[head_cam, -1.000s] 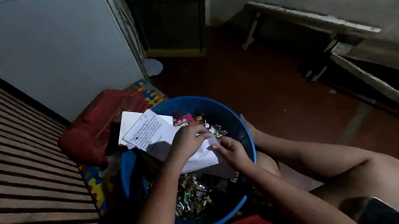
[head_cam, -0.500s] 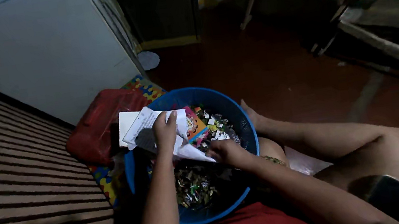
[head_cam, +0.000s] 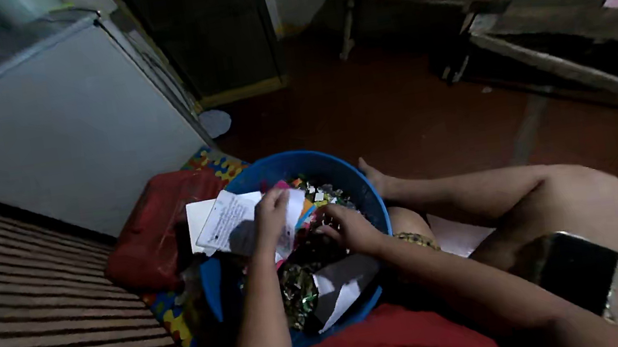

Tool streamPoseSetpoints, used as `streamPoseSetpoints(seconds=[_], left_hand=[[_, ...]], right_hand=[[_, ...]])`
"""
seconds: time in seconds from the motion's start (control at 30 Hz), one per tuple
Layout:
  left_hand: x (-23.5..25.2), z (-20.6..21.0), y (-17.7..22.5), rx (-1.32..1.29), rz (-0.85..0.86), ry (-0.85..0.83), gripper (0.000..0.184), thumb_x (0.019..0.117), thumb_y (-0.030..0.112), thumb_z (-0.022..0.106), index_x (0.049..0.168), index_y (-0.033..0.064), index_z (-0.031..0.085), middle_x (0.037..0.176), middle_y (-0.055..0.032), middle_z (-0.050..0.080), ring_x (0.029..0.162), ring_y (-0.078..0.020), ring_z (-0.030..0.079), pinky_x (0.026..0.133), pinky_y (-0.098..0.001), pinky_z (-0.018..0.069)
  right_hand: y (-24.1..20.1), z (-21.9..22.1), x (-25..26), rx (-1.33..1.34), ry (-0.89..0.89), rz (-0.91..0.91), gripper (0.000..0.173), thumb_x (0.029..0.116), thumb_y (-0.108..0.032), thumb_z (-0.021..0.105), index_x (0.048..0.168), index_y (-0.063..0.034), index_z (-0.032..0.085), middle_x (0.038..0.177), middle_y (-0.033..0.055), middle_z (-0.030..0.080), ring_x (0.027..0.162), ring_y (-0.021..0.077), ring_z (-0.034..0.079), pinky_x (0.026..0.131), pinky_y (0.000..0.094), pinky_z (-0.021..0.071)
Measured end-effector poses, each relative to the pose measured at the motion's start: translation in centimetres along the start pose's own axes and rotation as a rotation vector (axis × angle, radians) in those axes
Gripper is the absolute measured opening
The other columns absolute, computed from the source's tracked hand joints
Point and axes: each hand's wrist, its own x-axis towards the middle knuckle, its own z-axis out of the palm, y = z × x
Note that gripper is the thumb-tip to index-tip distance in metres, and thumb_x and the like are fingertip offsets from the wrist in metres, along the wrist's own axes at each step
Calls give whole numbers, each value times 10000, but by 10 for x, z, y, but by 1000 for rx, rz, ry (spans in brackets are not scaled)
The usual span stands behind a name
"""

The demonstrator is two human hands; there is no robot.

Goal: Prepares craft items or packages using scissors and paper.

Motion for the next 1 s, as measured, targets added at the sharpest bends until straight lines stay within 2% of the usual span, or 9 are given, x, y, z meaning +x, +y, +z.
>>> streamPoseSetpoints(seconds=[0.03, 0.1, 0.2, 0.3, 0.5, 0.6, 0.8, 0.93, 1.0], left_hand=[[1, 6, 3, 35, 18, -98, 359, 1072, 268, 529, 1203, -27, 685, 1152, -204, 698, 1106, -293, 665, 1023, -507, 501], [-2, 19, 11, 113, 67, -251, 379, 1075, 285, 514, 1187, -34, 683, 1135, -208, 694, 1088, -304, 663, 1012, -516, 493], [-8, 36, 26, 161, 120, -335, 380, 1082, 284, 490, 1134, -36, 687, 1065, -203, 702, 1039, -314, 673, 980, -525, 501], [-12, 45, 24, 127, 151, -277, 359, 1080, 255, 488, 1102, -37, 696, 1027, -183, 715, 1009, -282, 689, 962, -500, 518], [-16, 45, 32, 49, 120, -182, 343, 1070, 247, 514, 1052, -37, 705, 973, -158, 713, 940, -230, 684, 911, -454, 529], [-15, 38, 30, -2, 35, -81, 330, 1077, 215, 504, 1097, -55, 692, 1001, -187, 697, 963, -257, 670, 925, -471, 522], [-6, 18, 10, -138, 5, -14, 301, 1066, 225, 534, 1107, -32, 687, 998, -139, 698, 937, -181, 670, 894, -404, 544], [-8, 25, 14, -122, 49, -183, 407, 959, 292, 719, 1266, 30, 665, 1256, -152, 676, 1203, -224, 626, 1075, -441, 480], [-9, 30, 12, -121, 56, -243, 485, 926, 322, 761, 1321, 62, 649, 1346, -136, 642, 1289, -221, 580, 1124, -434, 442]], right_hand=[[0, -4, -1, 41, 65, 17, 560, 1014, -358, 613, 1414, 21, 515, 1223, 205, 650, 1004, 289, 670, 930, 448, 546], [3, -9, 0, 122, 113, 68, 581, 1012, -329, 619, 1458, 11, 467, 1289, 207, 620, 1011, 262, 669, 908, 406, 557], [10, -10, 4, 186, 136, 109, 367, 1026, -247, 592, 1230, 54, 636, 1096, 201, 684, 966, 256, 677, 912, 413, 543], [9, -11, 3, 166, 163, 101, 322, 1028, -242, 587, 1070, 64, 677, 973, 185, 686, 905, 243, 669, 881, 405, 537], [3, -9, -3, 153, 353, 15, 275, 986, -213, 642, 945, 48, 717, 914, 164, 692, 866, 219, 663, 840, 370, 540], [4, -5, -5, 172, 443, -68, 238, 976, -191, 658, 935, 29, 739, 899, 139, 704, 861, 187, 671, 832, 334, 550], [11, -13, 1, 302, 457, 102, 220, 996, -163, 617, 1060, -4, 754, 1006, 136, 676, 955, 184, 636, 893, 337, 530], [14, -12, 6, 536, 384, 175, 268, 1036, -104, 528, 1227, -5, 687, 1073, 113, 633, 831, 105, 626, 754, 253, 552], [13, -9, 6, 667, 350, 192, 284, 1024, -53, 542, 1279, 34, 631, 1100, 129, 637, 836, 114, 664, 775, 273, 592]])
